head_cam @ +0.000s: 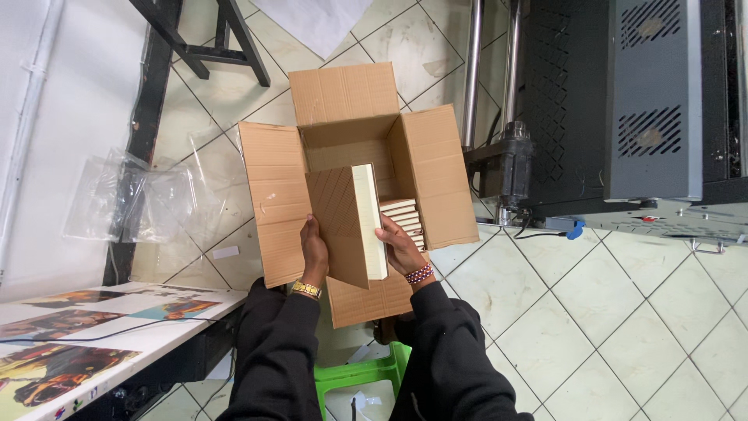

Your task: The person removes plastic wrapping from notebooks, flips through the pages of several notebooks, and stacks them inside a cardboard box.

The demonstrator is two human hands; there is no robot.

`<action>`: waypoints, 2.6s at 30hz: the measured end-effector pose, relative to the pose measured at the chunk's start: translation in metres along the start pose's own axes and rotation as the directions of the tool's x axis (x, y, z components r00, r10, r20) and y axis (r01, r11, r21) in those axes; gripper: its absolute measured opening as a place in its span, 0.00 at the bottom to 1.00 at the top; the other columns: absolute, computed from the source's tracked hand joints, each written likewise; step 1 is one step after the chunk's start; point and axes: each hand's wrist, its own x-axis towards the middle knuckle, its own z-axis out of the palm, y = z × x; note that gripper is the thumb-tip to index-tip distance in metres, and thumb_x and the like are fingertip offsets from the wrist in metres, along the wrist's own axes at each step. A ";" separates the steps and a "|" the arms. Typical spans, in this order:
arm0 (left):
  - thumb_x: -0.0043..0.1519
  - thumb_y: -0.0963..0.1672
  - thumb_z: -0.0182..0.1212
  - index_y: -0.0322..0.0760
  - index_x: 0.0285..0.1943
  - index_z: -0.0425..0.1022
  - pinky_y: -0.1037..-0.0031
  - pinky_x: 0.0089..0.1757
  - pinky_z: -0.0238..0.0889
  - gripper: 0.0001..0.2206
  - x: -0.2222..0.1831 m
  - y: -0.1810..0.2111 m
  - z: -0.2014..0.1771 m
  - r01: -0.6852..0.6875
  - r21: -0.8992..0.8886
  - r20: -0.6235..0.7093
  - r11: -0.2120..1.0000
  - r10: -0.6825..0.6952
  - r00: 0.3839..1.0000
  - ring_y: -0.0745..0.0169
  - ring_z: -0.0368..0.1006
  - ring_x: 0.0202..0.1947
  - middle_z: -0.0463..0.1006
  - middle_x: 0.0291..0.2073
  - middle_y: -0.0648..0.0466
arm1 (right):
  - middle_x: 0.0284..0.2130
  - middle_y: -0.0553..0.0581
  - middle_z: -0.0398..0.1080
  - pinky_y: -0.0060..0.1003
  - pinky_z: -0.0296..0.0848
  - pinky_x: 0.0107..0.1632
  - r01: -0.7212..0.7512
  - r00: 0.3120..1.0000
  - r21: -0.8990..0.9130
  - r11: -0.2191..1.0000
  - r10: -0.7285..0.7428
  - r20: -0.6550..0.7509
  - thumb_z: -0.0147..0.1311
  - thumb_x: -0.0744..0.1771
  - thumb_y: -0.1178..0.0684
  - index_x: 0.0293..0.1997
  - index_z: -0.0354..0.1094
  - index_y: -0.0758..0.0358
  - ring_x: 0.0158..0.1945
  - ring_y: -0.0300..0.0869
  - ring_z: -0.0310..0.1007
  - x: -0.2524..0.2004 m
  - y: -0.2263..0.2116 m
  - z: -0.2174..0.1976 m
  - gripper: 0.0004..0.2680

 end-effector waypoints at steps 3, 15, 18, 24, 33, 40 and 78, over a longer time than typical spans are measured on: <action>0.75 0.55 0.43 0.35 0.61 0.75 0.58 0.57 0.64 0.24 -0.002 0.028 0.007 0.149 -0.027 0.069 0.989 -0.146 0.987 0.50 0.75 0.52 0.77 0.49 0.45 | 0.61 0.68 0.69 0.52 0.74 0.60 -0.010 1.000 0.078 0.997 0.009 0.005 0.52 0.68 0.55 0.74 0.57 0.62 0.59 0.52 0.74 -0.002 -0.002 0.006 0.23; 0.74 0.53 0.45 0.36 0.65 0.75 0.60 0.52 0.70 0.22 0.012 0.003 -0.001 0.396 -0.297 0.261 0.869 -0.325 0.909 0.46 0.78 0.54 0.79 0.53 0.43 | 0.60 0.70 0.69 0.51 0.77 0.57 -0.045 0.998 0.221 0.974 0.033 0.057 0.49 0.68 0.58 0.75 0.53 0.64 0.57 0.54 0.75 0.005 0.018 -0.019 0.23; 0.75 0.52 0.44 0.35 0.69 0.71 0.59 0.56 0.67 0.22 0.007 0.009 0.004 0.390 -0.296 0.271 0.872 -0.315 0.910 0.45 0.75 0.58 0.77 0.57 0.42 | 0.60 0.71 0.70 0.50 0.77 0.56 -0.050 0.998 0.222 0.974 0.040 0.053 0.49 0.68 0.57 0.74 0.54 0.64 0.57 0.54 0.75 0.009 0.026 -0.027 0.23; 0.76 0.52 0.40 0.32 0.68 0.69 0.60 0.57 0.63 0.23 0.024 -0.016 -0.018 0.303 -0.092 0.277 0.949 -0.268 0.923 0.46 0.71 0.60 0.75 0.59 0.37 | 0.59 0.70 0.70 0.51 0.76 0.57 -0.061 0.997 0.247 0.967 0.047 0.062 0.48 0.68 0.55 0.75 0.53 0.64 0.57 0.54 0.75 0.006 0.023 -0.022 0.23; 0.71 0.58 0.48 0.38 0.56 0.77 0.64 0.40 0.68 0.24 0.032 -0.013 -0.009 0.267 -0.089 0.109 0.960 -0.257 0.960 0.51 0.76 0.42 0.79 0.43 0.43 | 0.62 0.71 0.67 0.51 0.78 0.55 -0.060 0.995 0.212 0.975 0.042 0.089 0.45 0.70 0.51 0.75 0.51 0.62 0.58 0.55 0.75 0.016 0.048 -0.049 0.22; 0.68 0.62 0.54 0.42 0.47 0.81 0.67 0.29 0.72 0.26 0.027 -0.010 0.001 0.253 -0.085 0.001 0.964 -0.254 0.967 0.54 0.79 0.30 0.82 0.32 0.47 | 0.66 0.64 0.63 0.47 0.77 0.58 -0.075 0.978 0.013 0.997 0.071 0.198 0.45 0.70 0.36 0.70 0.57 0.61 0.63 0.50 0.71 0.004 0.035 -0.009 0.24; 0.62 0.40 0.68 0.51 0.55 0.82 0.68 0.58 0.66 0.14 0.124 -0.118 0.085 -0.336 0.488 0.302 0.805 0.206 0.931 0.55 0.77 0.54 0.83 0.46 0.57 | 0.42 0.55 0.72 0.48 0.69 0.62 0.128 0.893 -0.948 0.291 -0.450 -0.018 0.64 0.63 0.64 0.47 0.71 0.57 0.54 0.52 0.73 0.129 -0.010 -0.161 0.11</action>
